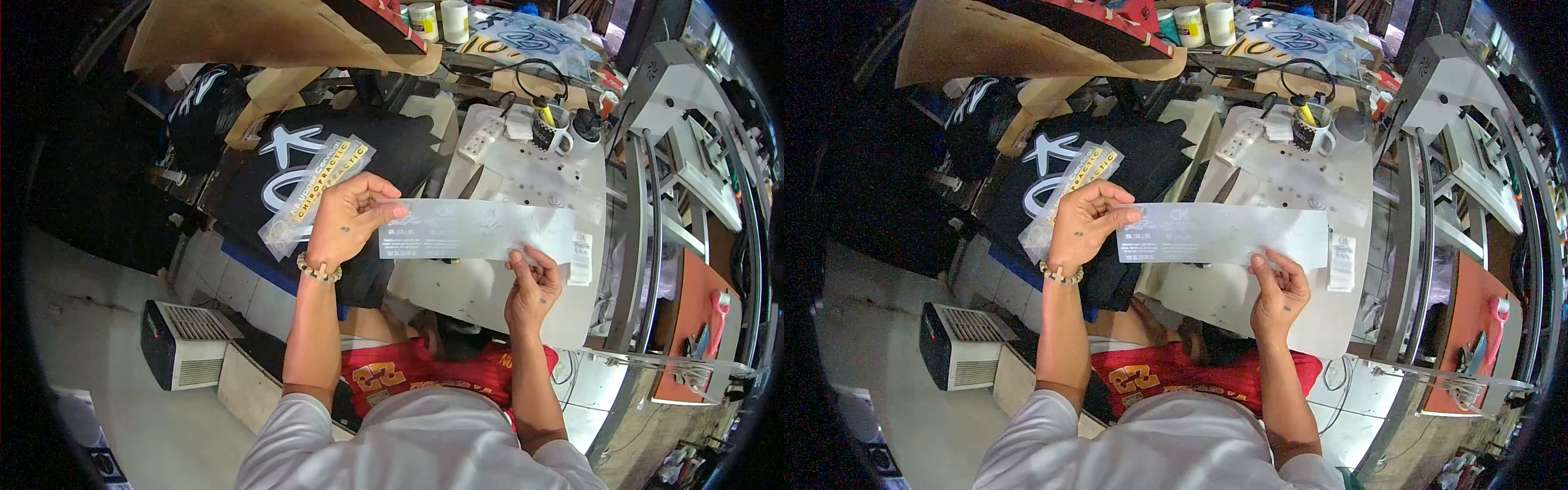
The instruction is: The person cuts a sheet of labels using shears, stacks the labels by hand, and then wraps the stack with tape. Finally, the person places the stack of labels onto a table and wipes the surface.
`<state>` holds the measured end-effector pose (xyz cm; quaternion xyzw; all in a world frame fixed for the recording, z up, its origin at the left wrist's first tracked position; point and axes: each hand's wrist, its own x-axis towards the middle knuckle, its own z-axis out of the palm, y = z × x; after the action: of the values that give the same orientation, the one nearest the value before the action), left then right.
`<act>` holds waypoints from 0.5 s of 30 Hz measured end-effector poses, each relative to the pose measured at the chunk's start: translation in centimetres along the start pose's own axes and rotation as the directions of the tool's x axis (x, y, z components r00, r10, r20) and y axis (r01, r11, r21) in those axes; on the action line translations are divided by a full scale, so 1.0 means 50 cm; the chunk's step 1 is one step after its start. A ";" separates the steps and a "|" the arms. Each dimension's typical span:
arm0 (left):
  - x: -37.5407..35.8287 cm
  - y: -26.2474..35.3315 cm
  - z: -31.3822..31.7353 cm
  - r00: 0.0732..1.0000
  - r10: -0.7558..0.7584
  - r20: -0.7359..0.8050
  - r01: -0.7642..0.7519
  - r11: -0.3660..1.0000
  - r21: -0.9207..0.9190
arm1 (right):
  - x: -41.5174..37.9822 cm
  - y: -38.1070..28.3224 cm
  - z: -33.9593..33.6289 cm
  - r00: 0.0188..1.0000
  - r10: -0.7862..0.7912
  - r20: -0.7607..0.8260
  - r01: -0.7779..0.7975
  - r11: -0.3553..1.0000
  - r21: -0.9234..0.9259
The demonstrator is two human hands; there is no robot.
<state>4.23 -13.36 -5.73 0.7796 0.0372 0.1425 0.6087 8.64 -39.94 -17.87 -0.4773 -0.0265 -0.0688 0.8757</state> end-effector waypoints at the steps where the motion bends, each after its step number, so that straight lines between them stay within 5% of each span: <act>1: -0.001 0.000 -0.001 1.000 -0.002 -0.001 0.002 1.000 0.009 | -0.001 0.002 -0.001 1.000 0.001 -0.003 -0.001 1.000 -0.003; 8: -0.006 0.000 -0.005 0.999 0.015 0.029 -0.016 0.999 0.052 | -0.009 0.008 -0.005 1.000 -0.011 -0.006 0.011 1.000 -0.008; 13: -0.015 -0.019 -0.025 0.999 0.009 -0.042 -0.014 0.992 -0.125 | -0.020 0.012 0.018 0.998 0.070 -0.006 -0.071 0.997 -0.033; 15: -0.026 -0.033 -0.046 0.997 0.036 -0.074 -0.037 0.999 -0.017 | -0.030 0.024 0.031 0.996 0.082 0.036 -0.081 0.996 -0.021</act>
<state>2.57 -11.10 -7.03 0.7688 0.0441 0.1825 0.6113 7.38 -37.86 -18.21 -0.4876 -0.0225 -0.0245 0.8724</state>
